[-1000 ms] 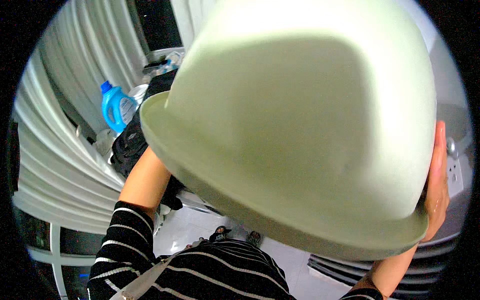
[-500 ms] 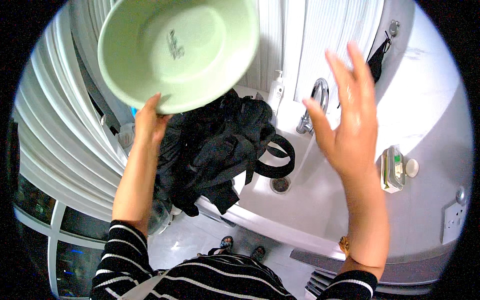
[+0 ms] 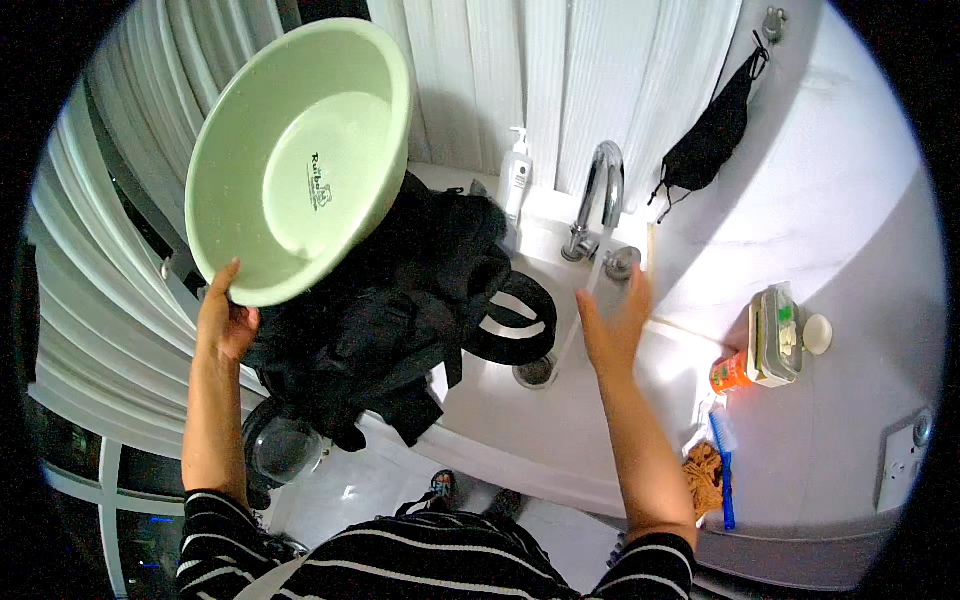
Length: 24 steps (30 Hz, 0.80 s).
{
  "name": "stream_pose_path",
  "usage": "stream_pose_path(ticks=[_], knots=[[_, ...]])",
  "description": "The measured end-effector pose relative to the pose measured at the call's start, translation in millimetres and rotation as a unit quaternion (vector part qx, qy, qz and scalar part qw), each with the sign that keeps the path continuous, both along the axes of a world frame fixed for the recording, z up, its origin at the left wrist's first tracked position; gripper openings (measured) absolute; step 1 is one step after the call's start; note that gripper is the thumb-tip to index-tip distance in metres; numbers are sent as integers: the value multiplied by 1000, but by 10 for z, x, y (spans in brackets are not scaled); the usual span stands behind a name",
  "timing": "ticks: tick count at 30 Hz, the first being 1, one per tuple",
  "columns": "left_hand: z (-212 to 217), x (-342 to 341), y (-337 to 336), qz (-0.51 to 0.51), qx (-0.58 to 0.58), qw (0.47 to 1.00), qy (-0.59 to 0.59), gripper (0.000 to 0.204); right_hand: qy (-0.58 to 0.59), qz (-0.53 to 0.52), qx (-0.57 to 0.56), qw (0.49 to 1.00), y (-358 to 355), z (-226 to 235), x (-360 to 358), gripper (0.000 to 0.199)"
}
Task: The person rinses a cloth in a basin and wipes various parts of a black backpack, including its straps and internal compartments.
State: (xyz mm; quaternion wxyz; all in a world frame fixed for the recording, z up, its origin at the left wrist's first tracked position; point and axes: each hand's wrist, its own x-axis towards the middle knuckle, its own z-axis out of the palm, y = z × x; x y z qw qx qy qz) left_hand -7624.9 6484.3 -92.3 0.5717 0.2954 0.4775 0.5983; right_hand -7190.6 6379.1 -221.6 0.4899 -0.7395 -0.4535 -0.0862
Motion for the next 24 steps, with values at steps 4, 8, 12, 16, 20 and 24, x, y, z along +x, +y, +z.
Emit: stream_pose_path(ticks=[4, 8, 12, 16, 20, 24], knots=[[133, 129, 203, 9, -5, 1000, -19, 30, 330, 131, 32, 934, 241, -101, 234, 79], [179, 52, 769, -21, 24, 997, -63, 39, 531, 112, 53, 838, 563, -419, 789, 87], [358, 157, 1505, -85, 52, 987, -128, 46, 619, 167, 18, 767, 909, -914, 1265, 90], [406, 20, 2494, -68, 11, 994, -89, 47, 605, 173, 16, 777, 979, -760, 1105, 82], [192, 103, 3019, -91, -19, 991, -99, 48, 590, 108, -4, 800, 854, -335, 765, 75], [25, 234, 3211, -120, -49, 985, -114, 48, 610, 137, -41, 780, 822, -352, 834, 83]])
